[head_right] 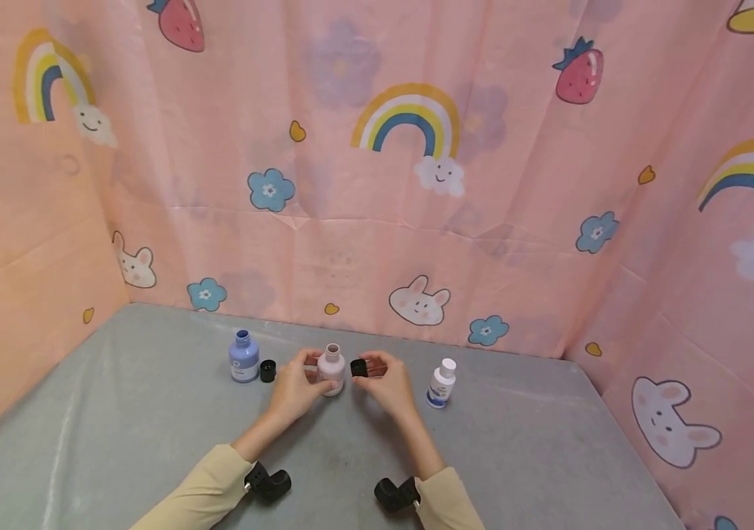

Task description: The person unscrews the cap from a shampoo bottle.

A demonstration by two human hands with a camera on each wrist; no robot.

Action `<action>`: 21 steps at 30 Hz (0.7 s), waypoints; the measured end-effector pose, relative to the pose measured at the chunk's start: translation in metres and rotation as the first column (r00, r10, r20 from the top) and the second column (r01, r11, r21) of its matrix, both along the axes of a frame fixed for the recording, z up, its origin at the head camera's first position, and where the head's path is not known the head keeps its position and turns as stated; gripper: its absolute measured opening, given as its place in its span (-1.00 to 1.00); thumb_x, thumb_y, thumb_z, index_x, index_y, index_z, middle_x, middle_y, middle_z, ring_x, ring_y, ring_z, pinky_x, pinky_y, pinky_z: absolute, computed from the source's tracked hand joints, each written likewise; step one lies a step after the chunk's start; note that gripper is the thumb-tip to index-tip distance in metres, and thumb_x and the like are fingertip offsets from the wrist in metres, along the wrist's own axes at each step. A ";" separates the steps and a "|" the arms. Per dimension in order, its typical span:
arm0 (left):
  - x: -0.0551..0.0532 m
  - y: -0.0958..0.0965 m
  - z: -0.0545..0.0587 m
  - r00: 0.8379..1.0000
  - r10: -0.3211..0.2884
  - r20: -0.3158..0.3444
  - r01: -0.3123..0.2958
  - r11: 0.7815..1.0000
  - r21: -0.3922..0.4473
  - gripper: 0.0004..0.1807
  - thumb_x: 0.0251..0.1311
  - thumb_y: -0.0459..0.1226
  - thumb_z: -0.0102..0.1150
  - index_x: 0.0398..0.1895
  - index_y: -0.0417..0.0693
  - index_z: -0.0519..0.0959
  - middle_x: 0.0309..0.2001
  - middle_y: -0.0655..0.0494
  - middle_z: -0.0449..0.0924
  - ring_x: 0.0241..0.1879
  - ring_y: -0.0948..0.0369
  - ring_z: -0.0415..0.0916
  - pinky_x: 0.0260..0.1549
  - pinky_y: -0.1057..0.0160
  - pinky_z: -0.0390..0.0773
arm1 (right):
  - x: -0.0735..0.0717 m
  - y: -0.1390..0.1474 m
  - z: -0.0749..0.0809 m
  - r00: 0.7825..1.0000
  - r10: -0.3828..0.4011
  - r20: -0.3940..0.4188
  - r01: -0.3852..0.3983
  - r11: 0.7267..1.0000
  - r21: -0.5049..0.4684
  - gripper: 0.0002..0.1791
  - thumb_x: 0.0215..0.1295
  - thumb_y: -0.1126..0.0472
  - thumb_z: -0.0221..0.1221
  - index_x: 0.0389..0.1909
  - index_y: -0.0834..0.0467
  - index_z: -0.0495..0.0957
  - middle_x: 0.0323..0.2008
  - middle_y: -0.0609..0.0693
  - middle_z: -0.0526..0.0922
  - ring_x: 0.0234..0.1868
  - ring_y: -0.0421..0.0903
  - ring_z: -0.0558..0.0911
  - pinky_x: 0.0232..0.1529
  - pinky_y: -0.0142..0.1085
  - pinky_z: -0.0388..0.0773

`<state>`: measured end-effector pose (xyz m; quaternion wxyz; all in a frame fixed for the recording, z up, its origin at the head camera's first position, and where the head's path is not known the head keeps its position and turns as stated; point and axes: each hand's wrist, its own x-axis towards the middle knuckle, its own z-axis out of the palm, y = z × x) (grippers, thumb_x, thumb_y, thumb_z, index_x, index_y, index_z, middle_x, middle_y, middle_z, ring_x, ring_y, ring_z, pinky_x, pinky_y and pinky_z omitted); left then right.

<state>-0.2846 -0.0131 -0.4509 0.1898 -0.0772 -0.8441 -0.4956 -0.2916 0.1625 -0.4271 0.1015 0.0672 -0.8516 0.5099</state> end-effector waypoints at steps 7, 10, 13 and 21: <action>0.000 0.002 0.001 1.000 0.026 -0.011 -0.026 1.000 -0.008 -0.42 -0.18 -0.29 0.54 -0.02 -0.17 0.51 -0.18 -0.15 0.67 -0.34 0.10 0.67 -0.28 0.09 0.59 | -0.002 0.002 -0.001 1.000 0.020 0.024 -0.020 0.999 0.034 -0.58 -0.11 0.38 0.41 -0.11 0.25 0.64 -0.26 0.18 0.67 -0.27 -0.01 0.66 -0.19 -0.20 0.60; 0.001 0.002 0.001 0.999 0.043 -0.005 -0.043 0.999 -0.013 -0.41 -0.16 -0.26 0.53 -0.01 -0.18 0.50 -0.20 -0.14 0.67 -0.33 0.10 0.65 -0.30 0.10 0.58 | -0.004 0.002 -0.002 0.999 0.033 0.034 -0.035 0.998 0.049 -0.59 -0.10 0.40 0.40 -0.12 0.24 0.65 -0.24 0.16 0.68 -0.24 0.02 0.68 -0.16 -0.15 0.61; 0.002 0.002 0.002 0.999 0.051 0.011 -0.051 0.998 -0.027 -0.41 -0.15 -0.24 0.53 0.00 -0.16 0.48 -0.22 -0.12 0.67 -0.33 0.11 0.65 -0.30 0.11 0.58 | -0.006 0.001 -0.003 0.998 0.044 0.042 -0.047 0.997 0.066 -0.59 -0.11 0.42 0.39 -0.13 0.24 0.65 -0.23 0.16 0.69 -0.22 0.06 0.69 -0.16 -0.13 0.61; 0.006 0.002 0.002 1.000 0.026 0.018 -0.025 0.998 -0.064 -0.40 -0.12 -0.30 0.49 0.04 -0.19 0.44 -0.20 -0.15 0.65 -0.32 0.06 0.66 -0.31 0.06 0.59 | -0.007 0.001 -0.005 0.998 0.054 0.040 -0.061 0.981 0.182 -0.60 -0.15 0.42 0.40 -0.16 0.23 0.66 -0.18 0.20 0.70 -0.28 0.04 0.67 -0.32 -0.24 0.56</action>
